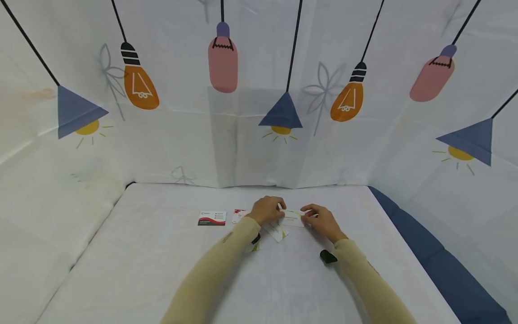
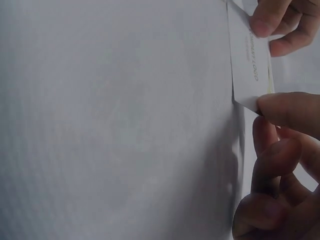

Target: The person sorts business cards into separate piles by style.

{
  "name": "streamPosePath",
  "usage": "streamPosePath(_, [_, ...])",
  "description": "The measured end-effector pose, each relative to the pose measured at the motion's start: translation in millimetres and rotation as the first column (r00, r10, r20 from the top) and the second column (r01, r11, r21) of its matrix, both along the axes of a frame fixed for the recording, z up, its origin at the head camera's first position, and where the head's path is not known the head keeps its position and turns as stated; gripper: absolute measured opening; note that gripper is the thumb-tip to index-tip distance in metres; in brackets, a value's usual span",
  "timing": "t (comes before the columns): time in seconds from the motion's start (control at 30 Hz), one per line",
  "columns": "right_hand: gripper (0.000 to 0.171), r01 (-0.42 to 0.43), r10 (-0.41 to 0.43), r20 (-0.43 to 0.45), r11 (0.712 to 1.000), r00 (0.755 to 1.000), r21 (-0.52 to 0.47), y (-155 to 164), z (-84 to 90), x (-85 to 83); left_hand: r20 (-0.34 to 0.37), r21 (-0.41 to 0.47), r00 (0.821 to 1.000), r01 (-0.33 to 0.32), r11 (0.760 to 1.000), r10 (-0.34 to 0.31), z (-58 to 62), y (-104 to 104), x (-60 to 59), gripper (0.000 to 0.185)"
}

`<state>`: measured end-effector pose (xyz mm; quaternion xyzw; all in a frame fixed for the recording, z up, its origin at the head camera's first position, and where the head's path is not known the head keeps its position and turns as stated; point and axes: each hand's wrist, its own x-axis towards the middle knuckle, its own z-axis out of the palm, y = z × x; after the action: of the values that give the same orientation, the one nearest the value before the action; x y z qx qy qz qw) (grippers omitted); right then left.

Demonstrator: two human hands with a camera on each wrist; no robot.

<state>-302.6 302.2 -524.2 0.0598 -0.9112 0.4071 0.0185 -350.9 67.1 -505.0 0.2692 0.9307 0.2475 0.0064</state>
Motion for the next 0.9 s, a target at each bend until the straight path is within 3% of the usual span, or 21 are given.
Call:
streamPosePath(0.3, [0.029,0.024,-0.023,-0.019,0.998,1.0,0.058,4.7,-1.9,-6.5,0.012,-0.017,1.0,-0.001,1.0,0.001,-2.4,8.6,-5.3,0.016])
streamPosePath(0.9, [0.026,0.051,-0.05,-0.014,0.988,0.999,0.145,-0.3,2.3,-6.4,0.015,-0.1,1.0,0.006,0.995,-0.005,-0.7,12.4,-3.9,0.018])
